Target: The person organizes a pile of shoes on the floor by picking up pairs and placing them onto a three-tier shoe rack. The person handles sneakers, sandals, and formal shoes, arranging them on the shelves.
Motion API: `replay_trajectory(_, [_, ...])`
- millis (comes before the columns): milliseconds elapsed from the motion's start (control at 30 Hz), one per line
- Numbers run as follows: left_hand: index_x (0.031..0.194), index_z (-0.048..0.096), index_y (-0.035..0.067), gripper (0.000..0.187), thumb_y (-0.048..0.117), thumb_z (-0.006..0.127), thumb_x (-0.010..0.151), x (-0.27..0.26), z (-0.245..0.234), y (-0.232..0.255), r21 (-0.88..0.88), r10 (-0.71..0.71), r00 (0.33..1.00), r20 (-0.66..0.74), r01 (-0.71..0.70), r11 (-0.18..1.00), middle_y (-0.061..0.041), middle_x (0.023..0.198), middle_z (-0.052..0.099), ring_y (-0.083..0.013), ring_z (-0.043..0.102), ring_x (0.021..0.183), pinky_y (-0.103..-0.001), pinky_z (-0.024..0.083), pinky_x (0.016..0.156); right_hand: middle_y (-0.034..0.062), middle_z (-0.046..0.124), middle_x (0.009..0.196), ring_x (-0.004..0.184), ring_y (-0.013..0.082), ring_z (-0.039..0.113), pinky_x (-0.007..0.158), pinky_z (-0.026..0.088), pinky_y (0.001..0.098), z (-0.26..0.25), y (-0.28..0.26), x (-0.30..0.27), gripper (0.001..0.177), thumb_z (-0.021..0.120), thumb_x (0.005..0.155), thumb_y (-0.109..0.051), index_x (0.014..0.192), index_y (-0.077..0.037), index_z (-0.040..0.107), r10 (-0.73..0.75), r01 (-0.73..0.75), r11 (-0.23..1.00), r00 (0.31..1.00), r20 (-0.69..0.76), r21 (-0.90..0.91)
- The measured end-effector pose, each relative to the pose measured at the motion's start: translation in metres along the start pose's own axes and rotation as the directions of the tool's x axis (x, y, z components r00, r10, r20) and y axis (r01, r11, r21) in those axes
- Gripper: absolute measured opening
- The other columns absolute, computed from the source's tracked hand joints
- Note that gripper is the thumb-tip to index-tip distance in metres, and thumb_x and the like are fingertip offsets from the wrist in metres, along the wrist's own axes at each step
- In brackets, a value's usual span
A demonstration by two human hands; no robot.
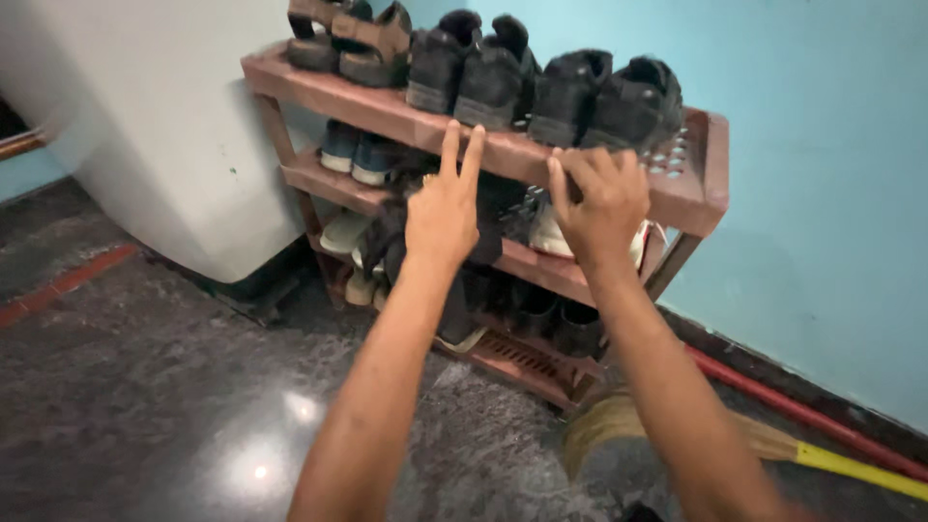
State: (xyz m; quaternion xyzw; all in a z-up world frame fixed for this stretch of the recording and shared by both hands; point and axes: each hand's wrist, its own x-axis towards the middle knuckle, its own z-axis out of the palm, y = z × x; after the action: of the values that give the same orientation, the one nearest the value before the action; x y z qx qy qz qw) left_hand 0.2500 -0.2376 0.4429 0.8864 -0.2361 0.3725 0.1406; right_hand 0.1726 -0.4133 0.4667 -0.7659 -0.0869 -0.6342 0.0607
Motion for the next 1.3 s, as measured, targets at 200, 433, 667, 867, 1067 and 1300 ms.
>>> replay_trajectory(200, [0.163, 0.022, 0.015, 0.11, 0.003, 0.075, 0.067, 0.022, -0.036, 0.005, 0.111, -0.028, 0.974, 0.224, 0.003, 0.994, -0.015, 0.169, 0.023, -0.0311, 0.071, 0.082, -0.037, 0.059, 0.06, 0.0015, 0.072, 0.099, 0.085, 0.027, 0.06, 0.074, 0.049, 0.0412, -0.012, -0.007, 0.034, 0.007, 0.078, 0.092, -0.017, 0.099, -0.013, 0.078, 0.075, -0.075, 0.997, 0.987, 0.145, -0.007])
replay_trajectory(433, [0.164, 0.019, 0.017, 0.107, 0.0, 0.073, 0.073, 0.055, -0.074, 0.012, 0.07, -0.088, 0.85, 0.519, 0.06, 0.996, -0.015, 0.171, 0.017, -0.0283, 0.072, 0.078, -0.035, 0.059, 0.06, 0.0022, 0.074, 0.109, 0.089, 0.0258, 0.065, 0.079, 0.055, 0.0386, -0.034, -0.018, 0.085, 0.027, 0.073, 0.088, -0.014, 0.115, -0.012, 0.077, 0.193, -0.207, 0.978, 0.899, 0.393, -0.007])
replay_trajectory(667, [0.165, 0.013, 0.022, 0.112, 0.01, 0.078, 0.075, 0.088, -0.094, 0.018, 0.057, -0.161, 0.686, 0.71, 0.171, 0.984, -0.01, 0.172, 0.004, -0.035, 0.072, 0.101, -0.041, 0.06, 0.074, 0.0051, 0.071, 0.122, 0.102, 0.0281, 0.067, 0.078, 0.059, 0.0413, -0.036, -0.001, 0.108, 0.041, 0.067, 0.085, -0.018, 0.125, -0.011, 0.069, 0.223, -0.263, 0.963, 0.655, 0.722, -0.058])
replay_trajectory(867, [0.165, 0.007, 0.024, 0.112, 0.017, 0.08, 0.08, 0.121, -0.103, 0.017, 0.059, -0.169, 0.44, 0.882, 0.253, 0.966, -0.008, 0.174, -0.002, -0.0358, 0.068, 0.113, -0.046, 0.058, 0.086, 0.0146, 0.068, 0.128, 0.096, 0.0352, 0.072, 0.078, 0.059, 0.0482, -0.018, 0.021, 0.112, 0.044, 0.061, 0.084, -0.023, 0.125, -0.007, 0.065, 0.167, -0.191, 0.977, 0.423, 0.891, -0.093])
replay_trajectory(1067, [0.163, 0.009, 0.024, 0.112, 0.018, 0.082, 0.079, 0.133, -0.082, 0.016, 0.096, -0.188, 0.405, 0.895, 0.236, 0.967, -0.009, 0.172, 0.004, -0.0346, 0.063, 0.122, -0.046, 0.056, 0.09, 0.0204, 0.076, 0.098, 0.092, 0.0394, 0.074, 0.087, 0.058, 0.0509, 0.009, 0.045, 0.124, 0.038, 0.047, 0.112, -0.035, 0.103, -0.011, 0.076, 0.337, -0.228, 0.918, 0.019, 0.941, -0.324])
replay_trajectory(1300, [0.165, 0.009, 0.023, 0.102, 0.017, 0.074, 0.087, 0.143, -0.084, 0.021, 0.12, -0.217, 0.372, 0.902, 0.265, 0.957, -0.011, 0.173, 0.004, -0.0325, 0.069, 0.113, -0.044, 0.058, 0.085, 0.019, 0.072, 0.106, 0.091, 0.0379, 0.073, 0.076, 0.059, 0.0501, 0.005, 0.057, 0.132, 0.035, 0.057, 0.099, -0.029, 0.126, -0.008, 0.063, 0.119, -0.165, 0.979, -0.009, 0.993, -0.119])
